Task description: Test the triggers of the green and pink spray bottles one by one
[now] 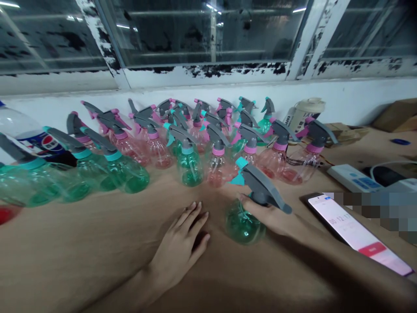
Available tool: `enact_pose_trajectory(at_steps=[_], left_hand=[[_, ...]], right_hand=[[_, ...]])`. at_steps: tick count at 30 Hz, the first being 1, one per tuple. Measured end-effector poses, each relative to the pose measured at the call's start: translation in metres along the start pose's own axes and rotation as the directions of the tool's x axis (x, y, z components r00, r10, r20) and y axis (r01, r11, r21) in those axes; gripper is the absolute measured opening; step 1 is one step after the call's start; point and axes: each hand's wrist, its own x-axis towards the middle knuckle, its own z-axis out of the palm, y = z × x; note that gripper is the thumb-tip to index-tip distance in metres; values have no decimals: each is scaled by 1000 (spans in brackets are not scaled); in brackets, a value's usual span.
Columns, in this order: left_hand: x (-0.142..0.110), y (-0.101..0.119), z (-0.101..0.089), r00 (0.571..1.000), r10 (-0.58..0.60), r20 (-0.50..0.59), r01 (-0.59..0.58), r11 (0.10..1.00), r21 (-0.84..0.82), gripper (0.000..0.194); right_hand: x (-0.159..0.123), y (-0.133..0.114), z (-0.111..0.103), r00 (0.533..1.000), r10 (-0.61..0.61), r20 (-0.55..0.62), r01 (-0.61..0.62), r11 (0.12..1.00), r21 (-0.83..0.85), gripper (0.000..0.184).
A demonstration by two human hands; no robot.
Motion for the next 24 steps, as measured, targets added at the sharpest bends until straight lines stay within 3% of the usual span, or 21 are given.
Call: enact_pose_trajectory(at_steps=[7,16,24], left_hand=[[0,0,-1,1000,1,0,-1,1000,-7,42],[0,1,-1,1000,-14,-13,14,999,-29,40],[0,1,-1,1000,-3,-5,3,1000,-11,41]], right_hand=[[1,-17,-8,998,-22,-51,27,995,93,12],[-3,-3,0,998,50,27,-52,996,74,5],[-4,-1,2,1000,14,-21,-13,998,56,11]])
